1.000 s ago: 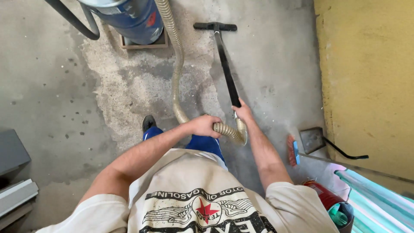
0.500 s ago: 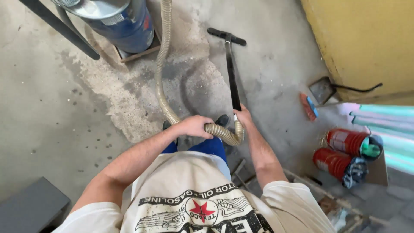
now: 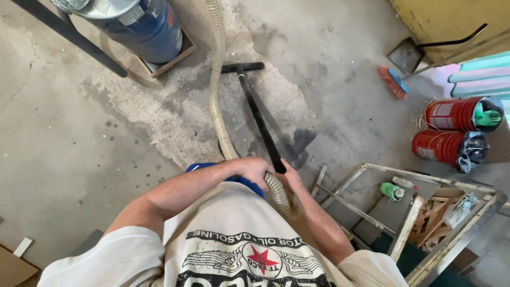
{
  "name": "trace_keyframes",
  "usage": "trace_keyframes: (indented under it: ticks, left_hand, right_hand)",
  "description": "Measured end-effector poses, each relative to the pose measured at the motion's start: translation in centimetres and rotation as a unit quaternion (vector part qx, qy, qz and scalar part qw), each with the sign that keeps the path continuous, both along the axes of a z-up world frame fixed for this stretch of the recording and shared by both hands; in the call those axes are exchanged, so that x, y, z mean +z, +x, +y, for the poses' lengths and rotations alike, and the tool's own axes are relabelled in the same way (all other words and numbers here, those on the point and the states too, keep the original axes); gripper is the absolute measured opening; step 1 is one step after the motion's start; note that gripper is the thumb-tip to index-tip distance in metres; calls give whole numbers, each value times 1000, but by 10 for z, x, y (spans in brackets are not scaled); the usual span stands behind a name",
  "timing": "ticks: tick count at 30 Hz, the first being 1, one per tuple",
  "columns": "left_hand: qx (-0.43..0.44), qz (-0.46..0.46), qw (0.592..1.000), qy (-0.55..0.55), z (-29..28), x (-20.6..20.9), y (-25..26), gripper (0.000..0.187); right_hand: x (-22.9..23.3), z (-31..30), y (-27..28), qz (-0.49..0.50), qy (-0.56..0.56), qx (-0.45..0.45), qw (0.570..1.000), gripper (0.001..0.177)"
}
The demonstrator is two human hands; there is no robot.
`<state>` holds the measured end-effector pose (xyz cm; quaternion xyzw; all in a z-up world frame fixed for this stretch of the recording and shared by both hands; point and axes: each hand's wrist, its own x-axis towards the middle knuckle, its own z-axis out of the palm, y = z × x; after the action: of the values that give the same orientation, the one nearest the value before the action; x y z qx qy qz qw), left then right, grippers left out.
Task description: Vacuuming sawdust and debris from a concrete floor in a woodworking shop using a shop vacuum.
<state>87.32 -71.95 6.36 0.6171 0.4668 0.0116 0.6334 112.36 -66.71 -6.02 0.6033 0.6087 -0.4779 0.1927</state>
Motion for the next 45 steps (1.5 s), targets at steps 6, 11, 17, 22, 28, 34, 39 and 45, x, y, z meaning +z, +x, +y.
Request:
trace_keyframes:
  ticks: [6,11,17,22,28,34,39,45]
  left_hand:
    - [-79,20,997,-6,-74,-14,32,84]
    - [-1,15,1000,1,-89,-16,-4,79]
    - [138,17,990,7,-67,21,-110,70]
    - [212,10,977,30,-47,10,-209,67]
    - [208,35,976,57,-34,23,-300,64]
    - [242,76,958,135,-8,14,-345,57]
    - [264,50,939,216,26,36,-357,50]
    - [348,78,896,264,100,35,-378,47]
  right_hand:
    - [36,-85,-2,-31,-89,61,994,72]
    - [12,-87,-34,-40,-75,96,992,69]
    - [-40,-22,-148,-10,46,18,999,82]
    - [-123,78,-266,5,97,22,995,83]
    - [-50,163,-393,65,123,-19,990,68]
    - [-8,205,-412,55,117,-18,991,82]
    - [85,176,-391,88,38,-202,975,67]
    - [24,251,-400,163,-142,-283,934,63]
